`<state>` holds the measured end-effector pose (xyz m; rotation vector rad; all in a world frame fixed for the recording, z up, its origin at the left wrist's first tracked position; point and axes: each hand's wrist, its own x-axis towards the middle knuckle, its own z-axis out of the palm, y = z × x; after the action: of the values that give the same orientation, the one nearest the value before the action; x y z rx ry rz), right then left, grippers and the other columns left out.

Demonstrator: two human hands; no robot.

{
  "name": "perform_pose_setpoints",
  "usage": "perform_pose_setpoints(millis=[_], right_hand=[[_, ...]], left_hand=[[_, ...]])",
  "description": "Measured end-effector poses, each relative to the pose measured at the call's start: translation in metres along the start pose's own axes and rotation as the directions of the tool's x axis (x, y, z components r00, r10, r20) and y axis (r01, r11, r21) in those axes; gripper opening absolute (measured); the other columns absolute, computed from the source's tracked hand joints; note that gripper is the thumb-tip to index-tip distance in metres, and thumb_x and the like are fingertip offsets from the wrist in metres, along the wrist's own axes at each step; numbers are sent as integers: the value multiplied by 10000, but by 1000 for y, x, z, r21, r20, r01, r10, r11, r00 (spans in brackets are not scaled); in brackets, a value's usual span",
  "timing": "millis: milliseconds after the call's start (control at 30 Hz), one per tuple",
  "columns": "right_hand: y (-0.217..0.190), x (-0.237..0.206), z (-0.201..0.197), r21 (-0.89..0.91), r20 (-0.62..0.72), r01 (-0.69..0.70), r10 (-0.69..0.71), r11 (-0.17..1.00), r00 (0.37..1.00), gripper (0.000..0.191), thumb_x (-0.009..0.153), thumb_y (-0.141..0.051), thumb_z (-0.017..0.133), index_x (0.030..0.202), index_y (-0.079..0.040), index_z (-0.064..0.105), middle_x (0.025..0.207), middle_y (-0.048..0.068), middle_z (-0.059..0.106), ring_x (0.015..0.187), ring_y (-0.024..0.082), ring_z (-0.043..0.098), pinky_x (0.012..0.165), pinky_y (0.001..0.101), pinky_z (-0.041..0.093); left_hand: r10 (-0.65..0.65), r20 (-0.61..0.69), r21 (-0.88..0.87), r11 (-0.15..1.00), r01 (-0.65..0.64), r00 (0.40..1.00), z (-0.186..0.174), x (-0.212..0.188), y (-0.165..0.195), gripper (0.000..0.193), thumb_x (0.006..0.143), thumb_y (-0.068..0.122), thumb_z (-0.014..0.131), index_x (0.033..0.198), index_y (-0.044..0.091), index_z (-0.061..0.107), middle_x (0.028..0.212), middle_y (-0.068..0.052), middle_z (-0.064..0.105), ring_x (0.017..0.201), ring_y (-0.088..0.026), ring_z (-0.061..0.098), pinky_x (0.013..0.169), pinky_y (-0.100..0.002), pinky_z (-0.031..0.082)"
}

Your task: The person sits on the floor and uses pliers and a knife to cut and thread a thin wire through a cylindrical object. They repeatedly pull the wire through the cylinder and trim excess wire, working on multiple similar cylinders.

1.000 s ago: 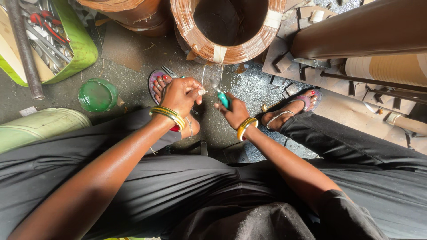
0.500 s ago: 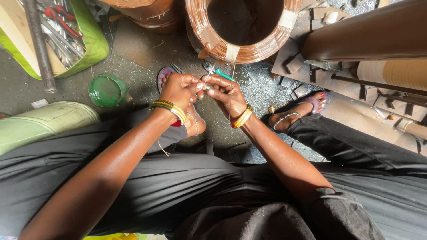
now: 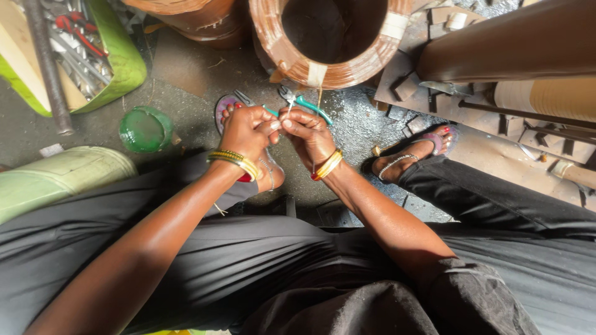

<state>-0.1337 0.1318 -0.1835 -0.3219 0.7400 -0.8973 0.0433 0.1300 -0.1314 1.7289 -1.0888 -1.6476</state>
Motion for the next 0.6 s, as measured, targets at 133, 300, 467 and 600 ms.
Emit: perform_pose_setpoints(millis=[133, 300, 467, 600], right_hand=[[7, 0, 1, -47, -85, 0, -4, 999, 996, 86, 908, -16, 741, 993, -10, 753, 1012, 67, 741, 960, 182, 686, 942, 357, 543], [11, 2, 1, -82, -127, -23, 13, 996, 992, 88, 922, -49, 752, 993, 2, 757, 996, 56, 730, 917, 143, 656, 891, 309, 528], [13, 2, 5, -114, -160, -20, 1, 993, 987, 103, 906, -69, 779, 972, 8, 758, 966, 50, 728, 823, 130, 611, 801, 292, 524], [12, 1, 5, -120, -150, -27, 8, 992, 989, 132, 895, -79, 771, 1005, -8, 764, 939, 41, 730, 789, 120, 603, 781, 279, 535]], left_hand=[[110, 22, 31, 993, -110, 994, -1, -5, 4, 55, 921, 27, 672, 926, -24, 691, 701, -46, 685, 620, -66, 630, 565, -232, 496], [-31, 159, 207, 978, -3, 987, -26, -7, 14, 116, 942, 70, 682, 869, -19, 669, 684, -60, 684, 601, -99, 596, 530, -274, 450], [-342, 396, 424, 891, 161, 852, -72, -17, 16, 122, 915, 105, 658, 879, -9, 684, 713, -113, 760, 584, -155, 673, 556, -301, 540], [-426, 540, 462, 871, 168, 726, -85, -20, 1, 121, 911, 124, 699, 886, 13, 737, 816, -106, 834, 749, -113, 732, 714, -296, 566]])
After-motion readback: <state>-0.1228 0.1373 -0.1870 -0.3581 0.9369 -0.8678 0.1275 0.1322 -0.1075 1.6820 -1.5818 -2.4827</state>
